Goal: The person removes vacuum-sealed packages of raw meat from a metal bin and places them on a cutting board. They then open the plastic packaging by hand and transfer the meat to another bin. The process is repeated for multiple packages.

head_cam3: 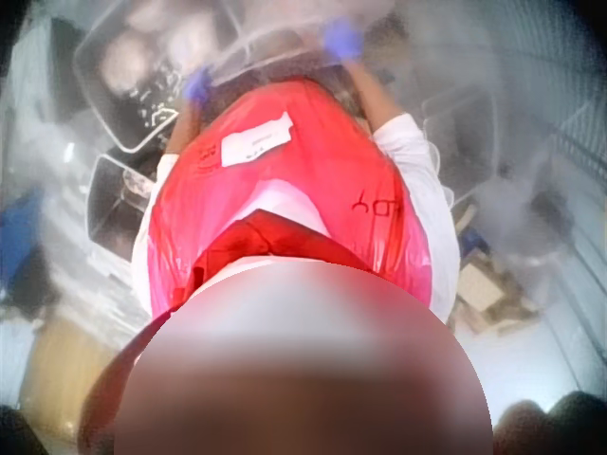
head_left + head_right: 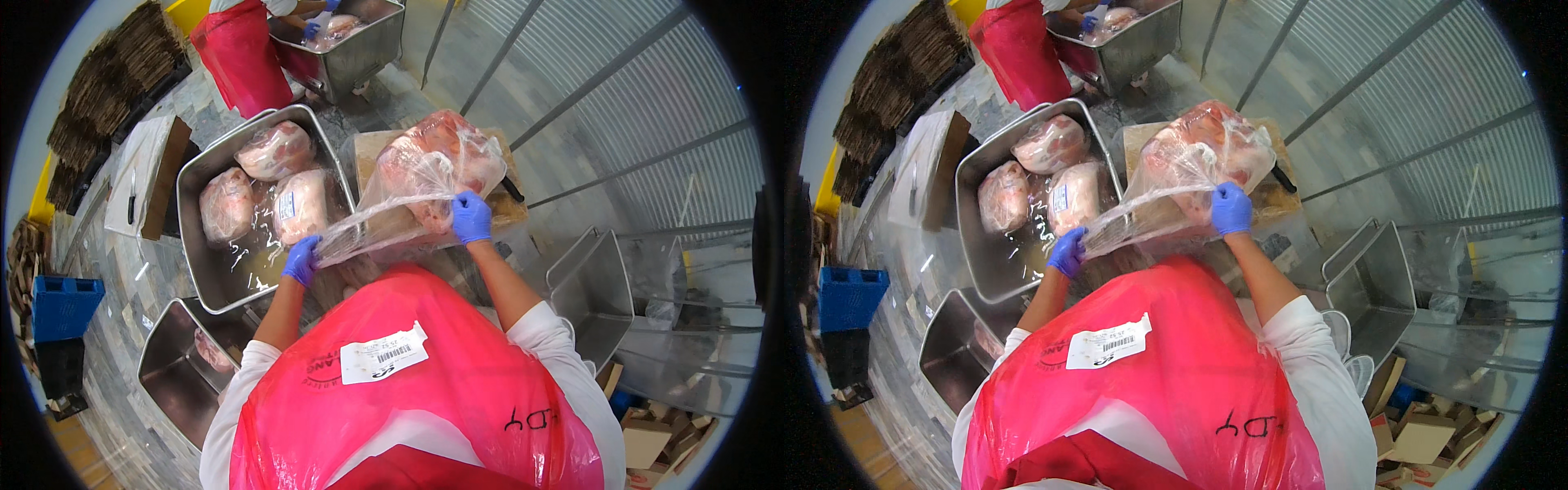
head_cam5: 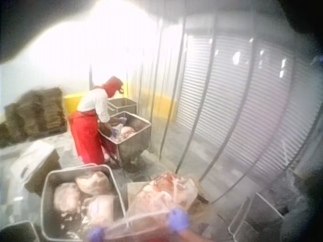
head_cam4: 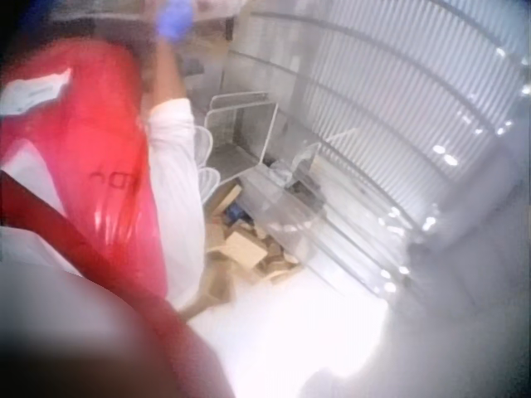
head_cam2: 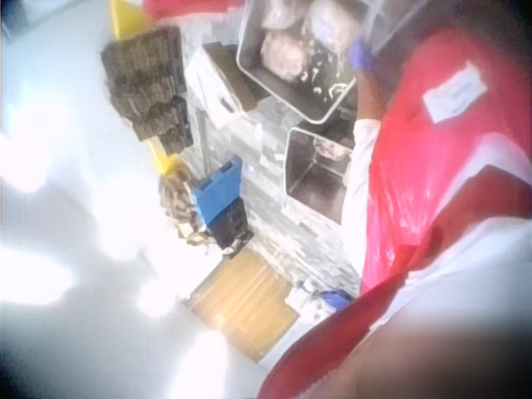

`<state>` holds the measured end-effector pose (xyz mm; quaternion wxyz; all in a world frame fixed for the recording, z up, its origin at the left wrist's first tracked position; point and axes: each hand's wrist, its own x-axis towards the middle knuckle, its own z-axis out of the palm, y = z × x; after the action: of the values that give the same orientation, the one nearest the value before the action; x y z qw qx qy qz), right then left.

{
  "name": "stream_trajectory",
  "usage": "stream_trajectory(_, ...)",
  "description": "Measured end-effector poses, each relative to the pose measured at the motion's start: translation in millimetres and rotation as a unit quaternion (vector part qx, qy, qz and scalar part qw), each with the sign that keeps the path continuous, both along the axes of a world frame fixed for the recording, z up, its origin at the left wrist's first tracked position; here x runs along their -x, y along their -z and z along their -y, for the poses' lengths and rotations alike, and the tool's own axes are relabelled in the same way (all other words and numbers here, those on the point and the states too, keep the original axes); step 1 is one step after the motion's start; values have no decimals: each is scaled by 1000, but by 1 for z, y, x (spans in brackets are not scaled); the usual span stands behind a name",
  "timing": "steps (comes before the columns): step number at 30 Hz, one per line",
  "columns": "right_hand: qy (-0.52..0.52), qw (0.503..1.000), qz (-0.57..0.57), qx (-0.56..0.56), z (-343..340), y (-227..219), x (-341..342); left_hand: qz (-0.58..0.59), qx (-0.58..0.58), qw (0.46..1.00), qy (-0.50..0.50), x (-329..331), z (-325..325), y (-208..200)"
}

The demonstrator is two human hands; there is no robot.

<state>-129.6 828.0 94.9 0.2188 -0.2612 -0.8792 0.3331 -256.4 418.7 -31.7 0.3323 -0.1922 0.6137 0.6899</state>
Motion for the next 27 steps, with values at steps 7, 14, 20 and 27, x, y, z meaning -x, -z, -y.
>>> stream_trajectory(7,-7,963,-70,260,-12,17,-4,-91,47,990,99,-27,-10,-63)
stream_trajectory(14,-74,947,-39,309,-29,29,-3,-23,85,995,42,-19,-20,-51)
stream_trajectory(20,-99,917,-26,387,-28,20,5,-150,241,941,185,-26,-52,-65)
stream_trajectory(27,-164,790,-11,591,-4,-15,44,-533,396,688,294,-33,-152,-76)
